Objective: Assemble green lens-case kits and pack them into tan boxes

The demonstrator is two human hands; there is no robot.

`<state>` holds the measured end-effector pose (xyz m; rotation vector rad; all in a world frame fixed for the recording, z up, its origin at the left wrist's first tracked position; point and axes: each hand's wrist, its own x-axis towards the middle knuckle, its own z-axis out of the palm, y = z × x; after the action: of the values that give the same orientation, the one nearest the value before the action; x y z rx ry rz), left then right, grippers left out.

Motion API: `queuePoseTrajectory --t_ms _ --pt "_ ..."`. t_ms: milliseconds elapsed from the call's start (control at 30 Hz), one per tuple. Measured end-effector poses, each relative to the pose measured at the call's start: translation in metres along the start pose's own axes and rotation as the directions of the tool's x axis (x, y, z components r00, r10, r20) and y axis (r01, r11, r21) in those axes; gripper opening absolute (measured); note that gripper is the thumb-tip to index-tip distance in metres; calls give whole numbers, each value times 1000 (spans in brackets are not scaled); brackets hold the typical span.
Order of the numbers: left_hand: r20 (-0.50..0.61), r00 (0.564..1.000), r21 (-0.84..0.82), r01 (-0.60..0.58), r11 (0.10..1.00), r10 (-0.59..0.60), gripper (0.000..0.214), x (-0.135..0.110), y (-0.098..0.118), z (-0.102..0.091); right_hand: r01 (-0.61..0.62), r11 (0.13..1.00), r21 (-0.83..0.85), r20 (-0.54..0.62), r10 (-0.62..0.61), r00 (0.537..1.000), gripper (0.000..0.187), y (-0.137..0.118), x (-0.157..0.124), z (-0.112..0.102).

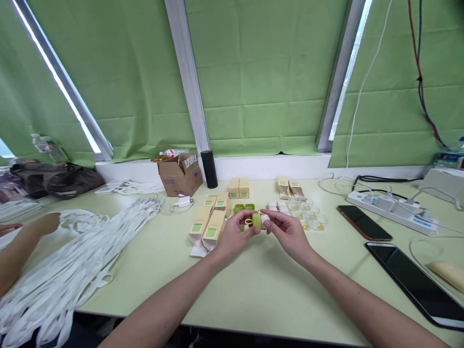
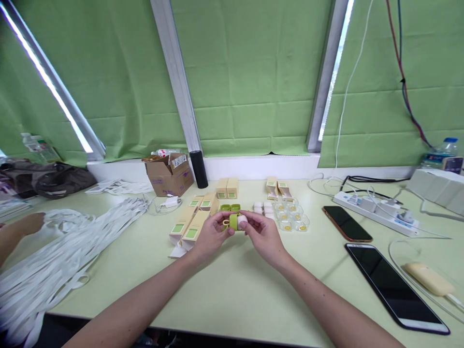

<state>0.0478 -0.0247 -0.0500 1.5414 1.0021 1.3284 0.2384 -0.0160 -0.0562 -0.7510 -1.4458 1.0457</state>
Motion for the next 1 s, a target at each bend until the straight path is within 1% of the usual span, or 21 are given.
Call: queuePoseTrajectory --t_ms 133,267,367,500,600,667,767,833,900,1000 --pt "-4 1000 21 1 1000 -1 69 -1 1 1 -11 1000 13 -19 11 1000 49 -1 -1 0" --pt "-8 1000 58 7 998 -6 63 -2 3 2 -23 1000 -14 -14 23 1000 49 -3 -2 0" --pt "-4 1000 105 -11 994 12 59 -4 6 2 -26 999 -27 -12 26 1000 50 -3 -2 1" --pt "-1 999 237 -31 971 32 51 -8 11 3 -42 999 -13 6 42 999 51 0 -2 1" --pt "-26 998 387 -39 921 53 55 -13 14 6 -43 999 17 16 43 999 50 0 -1 1" --pt "-32 994 447 -83 891 108 62 -16 13 9 -45 998 31 7 45 999 50 -1 -1 2" --pt "-14 977 448 -182 875 210 67 -18 8 11 -64 996 60 1 64 998 50 -2 -3 3" --pt "6 966 443 -236 865 260 63 -18 5 10 -72 994 83 13 71 997 50 -2 -3 5" --pt "30 956 453 -273 849 291 53 -18 1 9 -74 993 95 26 72 997 49 -1 -4 5" --pt "54 952 475 -289 832 300 48 -17 -2 7 -83 992 99 28 81 996 50 2 -4 6"
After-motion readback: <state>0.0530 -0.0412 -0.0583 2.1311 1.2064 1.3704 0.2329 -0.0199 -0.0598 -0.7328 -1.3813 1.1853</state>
